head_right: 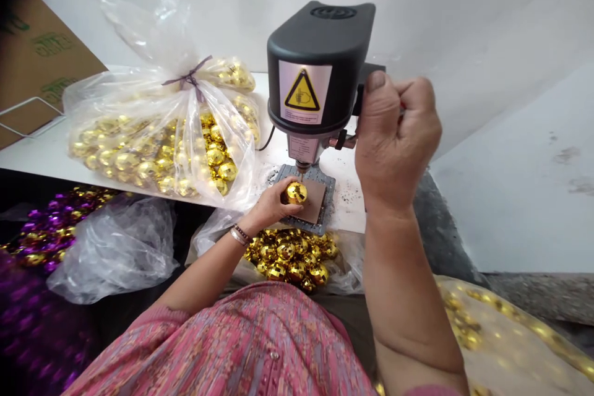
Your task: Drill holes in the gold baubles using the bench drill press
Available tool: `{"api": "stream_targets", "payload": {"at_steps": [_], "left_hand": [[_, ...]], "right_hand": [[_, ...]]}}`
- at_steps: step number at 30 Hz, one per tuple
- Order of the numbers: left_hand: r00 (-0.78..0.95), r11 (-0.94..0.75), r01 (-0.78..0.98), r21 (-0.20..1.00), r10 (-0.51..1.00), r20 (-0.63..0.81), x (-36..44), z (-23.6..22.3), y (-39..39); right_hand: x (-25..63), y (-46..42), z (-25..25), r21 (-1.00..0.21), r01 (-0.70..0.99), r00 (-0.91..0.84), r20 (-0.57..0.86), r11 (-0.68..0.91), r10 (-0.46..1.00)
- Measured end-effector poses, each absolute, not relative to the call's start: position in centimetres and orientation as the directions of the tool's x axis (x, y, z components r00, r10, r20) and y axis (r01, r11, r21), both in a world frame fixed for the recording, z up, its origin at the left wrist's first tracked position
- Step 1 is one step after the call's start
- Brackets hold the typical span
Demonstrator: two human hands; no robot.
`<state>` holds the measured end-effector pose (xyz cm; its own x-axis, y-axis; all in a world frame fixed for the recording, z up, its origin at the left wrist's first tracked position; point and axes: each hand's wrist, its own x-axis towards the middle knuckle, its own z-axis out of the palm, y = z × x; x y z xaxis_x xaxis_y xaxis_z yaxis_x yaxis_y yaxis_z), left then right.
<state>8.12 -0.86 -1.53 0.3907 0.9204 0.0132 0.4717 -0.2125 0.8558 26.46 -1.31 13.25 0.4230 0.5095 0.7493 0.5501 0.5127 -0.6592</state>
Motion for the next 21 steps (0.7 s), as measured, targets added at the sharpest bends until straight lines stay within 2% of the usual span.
{"api": "stream_targets", "payload": {"at_steps": [3,6,10,12,15,18,21], "left_hand": [[0.390,-0.217,0.458,0.862,0.920,0.024,6.5,-1.4,-2.4],[0.464,-0.260,0.472,0.842,0.886,0.013,4.4,-1.1,-4.1],[0.528,-0.373,0.464,0.804,0.845,0.088,1.9,-0.6,-6.0],[0.468,-0.401,0.459,0.793,0.868,0.167,0.7,-0.2,-6.0],[0.224,-0.369,0.554,0.746,0.929,0.293,-1.2,1.0,-4.1],[-0.058,-0.169,0.810,0.561,0.930,0.364,-3.1,2.4,-0.6],[-0.085,0.042,0.966,0.254,0.983,0.162,-4.2,3.1,2.6]], "right_hand": [[26.2,-0.9,13.9,-0.688,0.504,0.449,0.725,0.522,0.522],[25.9,-1.0,13.8,-0.701,0.462,0.466,0.713,0.544,0.524],[25.9,-0.8,13.6,-0.652,0.451,0.433,0.757,0.609,0.490],[26.0,-0.6,13.5,-0.632,0.447,0.422,0.773,0.634,0.473],[26.1,-0.6,13.4,-0.630,0.452,0.420,0.775,0.632,0.472],[26.0,-0.8,13.3,-0.623,0.461,0.415,0.781,0.632,0.467],[25.9,-1.1,13.4,-0.626,0.485,0.405,0.779,0.610,0.478]]}}
